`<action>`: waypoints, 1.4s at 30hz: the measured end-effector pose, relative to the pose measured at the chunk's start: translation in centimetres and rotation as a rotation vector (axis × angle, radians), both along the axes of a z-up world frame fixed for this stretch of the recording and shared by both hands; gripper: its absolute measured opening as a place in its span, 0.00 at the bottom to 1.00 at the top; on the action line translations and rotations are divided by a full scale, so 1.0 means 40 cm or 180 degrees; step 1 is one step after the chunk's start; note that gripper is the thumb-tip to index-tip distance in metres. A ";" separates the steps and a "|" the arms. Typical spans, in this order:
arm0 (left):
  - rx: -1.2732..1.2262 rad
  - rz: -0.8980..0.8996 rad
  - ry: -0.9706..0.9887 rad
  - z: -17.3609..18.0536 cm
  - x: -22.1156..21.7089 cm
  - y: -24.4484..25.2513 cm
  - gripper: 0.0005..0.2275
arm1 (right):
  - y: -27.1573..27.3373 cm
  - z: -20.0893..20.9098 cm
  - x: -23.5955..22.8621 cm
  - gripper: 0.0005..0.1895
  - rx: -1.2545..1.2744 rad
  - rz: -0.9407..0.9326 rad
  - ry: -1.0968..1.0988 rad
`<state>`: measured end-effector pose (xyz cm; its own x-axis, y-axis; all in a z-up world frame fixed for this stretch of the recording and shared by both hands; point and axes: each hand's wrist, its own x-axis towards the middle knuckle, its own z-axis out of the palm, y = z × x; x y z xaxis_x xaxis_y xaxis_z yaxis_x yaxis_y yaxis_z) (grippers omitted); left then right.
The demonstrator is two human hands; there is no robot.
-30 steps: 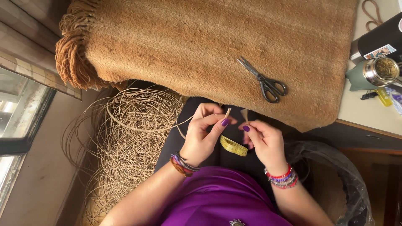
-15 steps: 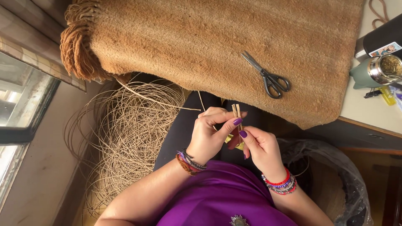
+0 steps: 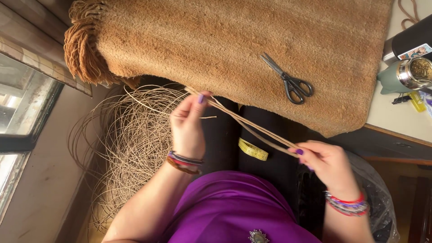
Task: Measuring and cutting natural fiber strands using a measuring tape and scissors
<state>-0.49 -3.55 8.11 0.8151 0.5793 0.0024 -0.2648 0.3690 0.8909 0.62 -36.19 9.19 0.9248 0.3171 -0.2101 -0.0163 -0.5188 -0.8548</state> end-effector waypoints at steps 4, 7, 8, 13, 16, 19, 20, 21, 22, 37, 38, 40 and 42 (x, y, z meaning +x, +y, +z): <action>-0.0082 -0.0044 0.0120 -0.052 0.002 0.043 0.06 | -0.069 0.008 0.007 0.12 -0.0323 0.0315 -0.0210; 0.0671 -0.0149 0.0384 -0.032 -0.010 0.051 0.07 | -0.068 0.032 0.011 0.11 -0.0512 0.0399 -0.0177; 0.2446 0.0420 0.0306 0.013 -0.025 0.041 0.18 | -0.051 0.049 0.013 0.11 -0.0584 0.0634 -0.0295; 0.4548 -0.1070 -0.0714 0.102 -0.063 -0.132 0.29 | 0.045 0.081 0.017 0.08 -0.0681 0.1197 -0.0564; 0.4778 -0.1896 -0.0643 0.084 -0.088 -0.196 0.12 | 0.067 0.112 0.020 0.08 -0.0673 0.1369 -0.0831; 0.4800 -0.2334 -0.0348 0.090 -0.080 -0.136 0.04 | 0.024 0.125 0.030 0.09 -0.0814 0.1262 -0.0888; 0.4634 -0.2467 -0.0228 0.085 -0.072 -0.105 0.07 | -0.004 0.128 0.032 0.09 -0.0809 0.1094 -0.0795; 0.4466 -0.2598 -0.0109 0.080 -0.065 -0.074 0.11 | -0.032 0.130 0.034 0.09 -0.0805 0.0927 -0.0703; 0.4463 -0.2601 -0.0116 0.063 -0.061 -0.040 0.11 | -0.069 0.122 0.035 0.09 -0.0810 0.0921 -0.0703; 0.4664 -0.1977 -0.0559 0.074 -0.089 -0.151 0.35 | -0.004 0.068 -0.006 0.10 -0.0896 0.1043 -0.0593; 0.4688 -0.1987 -0.0500 0.050 -0.100 -0.207 0.29 | 0.009 0.044 -0.007 0.07 -0.0725 0.0971 -0.0619; 0.4712 -0.1984 -0.0457 0.051 -0.109 -0.235 0.23 | 0.020 0.051 -0.006 0.05 -0.0560 0.0896 -0.0661; 0.4775 -0.2233 -0.0294 0.099 -0.104 -0.177 0.05 | 0.018 0.109 -0.004 0.08 -0.0664 0.0897 -0.0581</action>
